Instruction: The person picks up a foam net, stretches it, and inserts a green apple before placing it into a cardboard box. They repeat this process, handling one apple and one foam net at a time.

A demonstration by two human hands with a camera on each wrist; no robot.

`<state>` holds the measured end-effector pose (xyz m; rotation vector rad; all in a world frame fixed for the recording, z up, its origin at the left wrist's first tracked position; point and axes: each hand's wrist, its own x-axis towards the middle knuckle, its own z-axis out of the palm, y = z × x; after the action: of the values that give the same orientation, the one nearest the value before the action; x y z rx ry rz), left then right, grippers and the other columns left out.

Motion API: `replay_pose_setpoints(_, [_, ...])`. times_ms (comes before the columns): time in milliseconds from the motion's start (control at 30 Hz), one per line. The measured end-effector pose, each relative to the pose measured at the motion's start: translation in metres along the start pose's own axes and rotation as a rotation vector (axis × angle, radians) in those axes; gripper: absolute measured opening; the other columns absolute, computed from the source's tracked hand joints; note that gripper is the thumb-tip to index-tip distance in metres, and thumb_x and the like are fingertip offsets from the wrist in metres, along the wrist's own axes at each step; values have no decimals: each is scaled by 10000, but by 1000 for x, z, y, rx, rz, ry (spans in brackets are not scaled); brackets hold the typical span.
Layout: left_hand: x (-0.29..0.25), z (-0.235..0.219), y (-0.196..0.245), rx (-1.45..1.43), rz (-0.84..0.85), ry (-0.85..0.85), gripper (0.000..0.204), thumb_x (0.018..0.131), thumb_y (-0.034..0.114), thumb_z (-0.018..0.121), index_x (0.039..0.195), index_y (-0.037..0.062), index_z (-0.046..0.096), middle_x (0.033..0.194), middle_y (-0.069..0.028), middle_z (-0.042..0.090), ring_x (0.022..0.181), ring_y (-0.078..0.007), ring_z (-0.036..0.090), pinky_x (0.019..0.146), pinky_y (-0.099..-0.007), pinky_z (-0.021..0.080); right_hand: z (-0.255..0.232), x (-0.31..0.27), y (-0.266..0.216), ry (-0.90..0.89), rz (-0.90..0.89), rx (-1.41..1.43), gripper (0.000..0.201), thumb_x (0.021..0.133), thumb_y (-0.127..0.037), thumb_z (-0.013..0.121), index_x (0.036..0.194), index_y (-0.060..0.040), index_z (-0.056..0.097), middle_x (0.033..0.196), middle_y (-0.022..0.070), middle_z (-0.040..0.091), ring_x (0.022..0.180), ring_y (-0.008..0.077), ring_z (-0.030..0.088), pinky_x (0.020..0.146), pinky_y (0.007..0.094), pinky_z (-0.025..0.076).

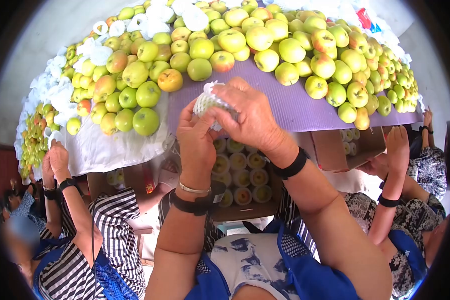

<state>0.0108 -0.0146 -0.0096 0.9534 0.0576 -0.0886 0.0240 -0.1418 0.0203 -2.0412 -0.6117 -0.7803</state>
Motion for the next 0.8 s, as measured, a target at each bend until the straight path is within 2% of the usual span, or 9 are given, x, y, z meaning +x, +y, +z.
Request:
replay_pose_setpoints(100, [3,-8,1,-154,7,4,301,876,97,551,1148,-2,468,1097,-114,568,968,-204,588,815,-344,518,10,-3,-5,-13,-62,-4,218,708,-82,656,922,-42,639,786,114,559,697,296,580,586,360,481])
replay_pose_setpoints(233, [8,-19,-4,-251,13,-42,295,903,122,509,1167,-2,457,1137,-105,551,1035,-211,553,915,-357,455,21,-7,-5,50,-160,-76,207,714,-93,657,913,-40,640,766,105,539,657,276,546,559,366,443])
replay_pose_setpoints(333, [12,-25,-8,-349,-40,-112,331,935,199,460,1193,-7,436,1165,-110,537,1078,-227,528,956,-371,419,24,-12,-5,-147,-43,-70,214,702,-89,654,911,-45,644,785,87,532,678,268,531,577,373,412])
replay_pose_setpoints(400, [13,-28,-7,-440,-111,-152,379,953,267,422,1211,-12,422,1184,-120,526,1112,-240,505,982,-377,392,25,-14,-8,-149,57,16,202,707,-91,642,904,-47,645,819,73,533,736,264,529,614,378,403])
replay_pose_setpoints(500, [6,-20,6,-564,-175,-319,436,964,321,371,1237,-18,403,1207,-134,510,1143,-256,481,1000,-394,367,28,-15,-10,-166,88,34,184,713,-98,625,888,-42,643,864,61,535,803,261,522,674,384,395])
replay_pose_setpoints(567, [6,-17,6,-477,-146,-263,442,963,317,372,1251,-19,392,1223,-139,500,1155,-263,472,1005,-403,357,34,-16,-9,-122,-41,-46,138,736,-101,618,856,-34,631,855,65,545,783,257,521,672,378,398])
replay_pose_setpoints(633, [9,-18,7,-472,-145,-250,447,962,312,373,1266,-16,379,1240,-141,488,1162,-269,467,1008,-409,351,42,-18,-7,-14,-277,-176,82,776,-100,614,802,-22,609,809,75,562,707,250,527,626,360,407])
replay_pose_setpoints(733, [12,-25,11,-544,-146,-245,451,961,300,379,1293,-5,355,1270,-140,468,1169,-274,462,1012,-414,346,41,-24,-14,-76,-282,-108,112,727,-59,626,835,-34,614,928,75,571,847,274,538,750,393,408])
replay_pose_setpoints(800, [11,-23,14,-537,-98,-180,456,958,286,388,1313,6,336,1295,-139,449,1177,-278,454,1020,-418,339,40,-23,-8,-48,-245,32,107,703,-38,626,808,-39,604,919,79,562,812,269,532,729,375,416])
